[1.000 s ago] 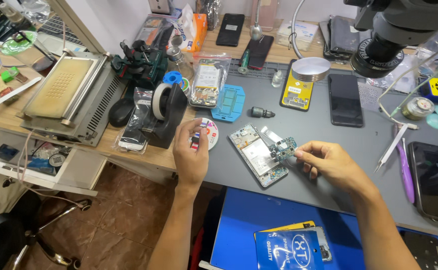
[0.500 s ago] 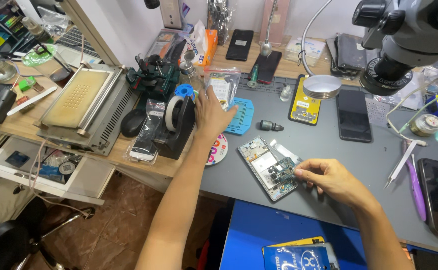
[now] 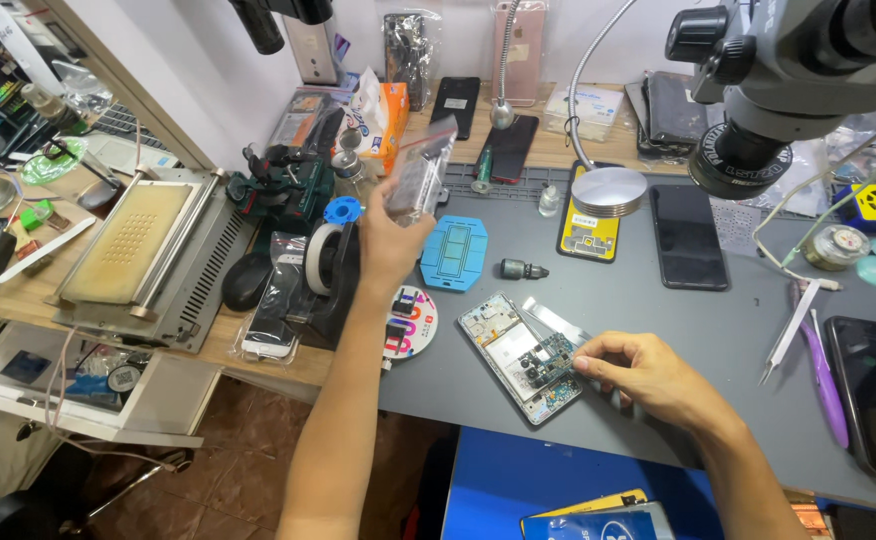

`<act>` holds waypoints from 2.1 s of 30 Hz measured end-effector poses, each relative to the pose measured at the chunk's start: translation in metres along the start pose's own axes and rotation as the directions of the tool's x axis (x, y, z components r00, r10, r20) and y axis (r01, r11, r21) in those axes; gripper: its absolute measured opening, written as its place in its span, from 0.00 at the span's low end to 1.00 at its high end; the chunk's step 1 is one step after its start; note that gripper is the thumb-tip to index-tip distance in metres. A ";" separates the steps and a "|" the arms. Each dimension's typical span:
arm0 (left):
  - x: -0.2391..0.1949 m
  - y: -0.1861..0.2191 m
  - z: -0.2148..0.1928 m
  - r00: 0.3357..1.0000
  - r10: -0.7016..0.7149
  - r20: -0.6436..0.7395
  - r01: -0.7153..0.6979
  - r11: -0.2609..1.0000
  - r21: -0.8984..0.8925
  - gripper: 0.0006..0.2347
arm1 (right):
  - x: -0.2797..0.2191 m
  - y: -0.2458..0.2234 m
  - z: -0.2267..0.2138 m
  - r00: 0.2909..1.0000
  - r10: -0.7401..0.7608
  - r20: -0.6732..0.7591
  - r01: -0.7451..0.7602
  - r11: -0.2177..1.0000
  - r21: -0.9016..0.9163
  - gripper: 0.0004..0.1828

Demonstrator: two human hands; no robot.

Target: The person handles a small circuit board and places it into a plastic bag. They then pick up a smartphone, navigate through the settings menu, and interact with the screen. Finally, they place the phone down and pick up a pair of tweezers.

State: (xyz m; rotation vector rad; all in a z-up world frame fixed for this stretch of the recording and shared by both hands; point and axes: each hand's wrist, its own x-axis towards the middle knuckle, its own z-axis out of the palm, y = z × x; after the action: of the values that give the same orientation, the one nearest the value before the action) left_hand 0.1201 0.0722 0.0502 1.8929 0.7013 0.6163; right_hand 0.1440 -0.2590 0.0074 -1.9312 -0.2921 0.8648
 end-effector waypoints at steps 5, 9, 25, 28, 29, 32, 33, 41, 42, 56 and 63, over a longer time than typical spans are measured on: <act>0.001 0.021 -0.019 0.994 -0.005 0.108 0.069 0.802 -0.593 0.25 | -0.003 -0.004 -0.001 1.000 -0.002 0.004 0.002 1.000 0.021 0.12; -0.008 0.028 -0.030 0.990 0.080 0.119 0.001 0.825 -0.565 0.25 | -0.004 -0.004 0.000 1.000 -0.007 0.001 0.007 1.000 0.020 0.13; 0.049 -0.087 0.025 0.923 0.374 0.094 -0.353 0.719 0.599 0.26 | -0.019 -0.039 0.012 1.000 0.000 -0.029 -0.009 0.957 -0.289 0.09; 0.040 -0.080 0.020 0.919 0.373 0.128 -0.372 0.715 0.591 0.24 | -0.017 -0.031 0.011 1.000 -0.023 -0.019 0.016 0.948 -0.319 0.09; 0.035 -0.077 0.017 0.917 0.370 0.147 -0.384 0.722 0.576 0.26 | -0.016 -0.025 0.010 0.994 -0.107 -0.038 0.086 0.931 -0.355 0.09; 0.003 -0.055 0.006 0.899 0.403 0.174 -0.435 0.767 0.472 0.27 | -0.043 -0.018 0.004 0.971 -0.234 -0.055 0.191 0.892 -0.410 0.08; -0.010 -0.044 0.002 0.881 0.441 0.172 -0.472 0.795 0.381 0.25 | -0.056 -0.018 0.000 0.958 -0.283 -0.053 0.234 0.873 -0.429 0.08; -0.097 -0.022 -0.011 0.639 0.764 0.090 -0.762 0.612 0.213 0.14 | -0.118 0.120 0.063 0.851 -0.387 0.354 0.511 0.459 -0.727 0.52; -0.104 -0.021 -0.010 0.641 0.763 0.088 -0.762 0.618 0.196 0.14 | -0.117 0.128 0.070 0.871 -0.394 0.295 0.447 0.382 -0.809 0.56; -0.154 -0.001 0.017 0.671 0.731 0.121 -0.740 0.653 0.161 0.13 | -0.114 0.146 0.070 0.887 -0.403 0.226 0.395 0.408 -0.823 0.52; -0.161 0.000 0.018 0.746 0.657 0.112 -0.666 0.729 0.158 0.13 | -0.106 0.138 0.060 0.923 -0.260 0.285 0.380 0.481 -0.790 0.45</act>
State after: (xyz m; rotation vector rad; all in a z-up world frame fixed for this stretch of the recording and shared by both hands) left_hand 0.0190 -0.0525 0.0252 2.3365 0.0088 0.9696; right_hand 0.0059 -0.3444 -0.0800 -2.5579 -1.3296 0.6160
